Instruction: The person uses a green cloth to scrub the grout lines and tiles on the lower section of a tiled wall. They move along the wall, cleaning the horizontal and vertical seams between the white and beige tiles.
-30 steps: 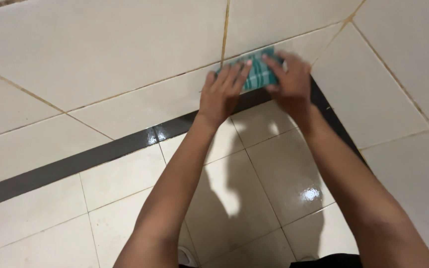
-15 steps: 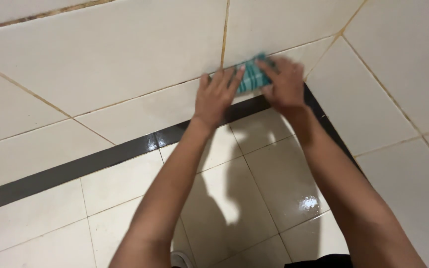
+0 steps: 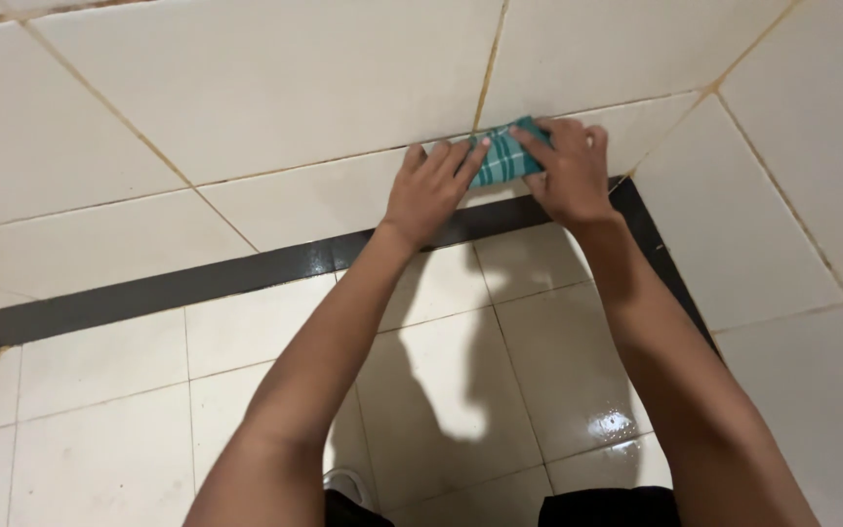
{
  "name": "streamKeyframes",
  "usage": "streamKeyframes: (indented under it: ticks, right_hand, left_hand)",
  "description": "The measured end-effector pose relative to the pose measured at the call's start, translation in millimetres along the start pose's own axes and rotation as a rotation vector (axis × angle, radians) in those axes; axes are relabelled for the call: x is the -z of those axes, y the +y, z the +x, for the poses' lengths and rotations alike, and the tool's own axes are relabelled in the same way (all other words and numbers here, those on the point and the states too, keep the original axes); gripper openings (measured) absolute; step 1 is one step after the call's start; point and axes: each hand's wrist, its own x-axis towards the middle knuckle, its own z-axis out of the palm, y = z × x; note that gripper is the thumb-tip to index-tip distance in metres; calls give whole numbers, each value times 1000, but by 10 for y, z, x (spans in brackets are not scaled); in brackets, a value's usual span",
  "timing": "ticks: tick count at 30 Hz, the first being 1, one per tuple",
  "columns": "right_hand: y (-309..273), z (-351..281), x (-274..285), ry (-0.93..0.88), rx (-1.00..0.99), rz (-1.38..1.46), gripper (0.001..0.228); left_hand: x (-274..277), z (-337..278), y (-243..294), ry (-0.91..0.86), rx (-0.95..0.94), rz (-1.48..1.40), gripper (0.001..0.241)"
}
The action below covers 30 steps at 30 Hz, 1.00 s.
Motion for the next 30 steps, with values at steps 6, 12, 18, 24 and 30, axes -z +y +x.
streamKeyframes:
  ticks: [6,12,18,24,30]
  right_hand:
    - [-254,342,364,301,62,-71,65]
    - [-206,111,-65,127,59,5,68]
    - [-159,210,280,181,78,-104,66]
    - [-75,168,170,274,8,-81,68]
    - [-42,-97,-60,18,-43,101,68]
  left_hand:
    - [318,192,-231,202,114,-1,57]
    - [39,-178,-212,51,-4,49,58]
    - [191,39,-92,68,48,25,60]
    - [180,170,-19,109,107,-1,63]
    - [-12,-28,106,-163,-42,28,68]
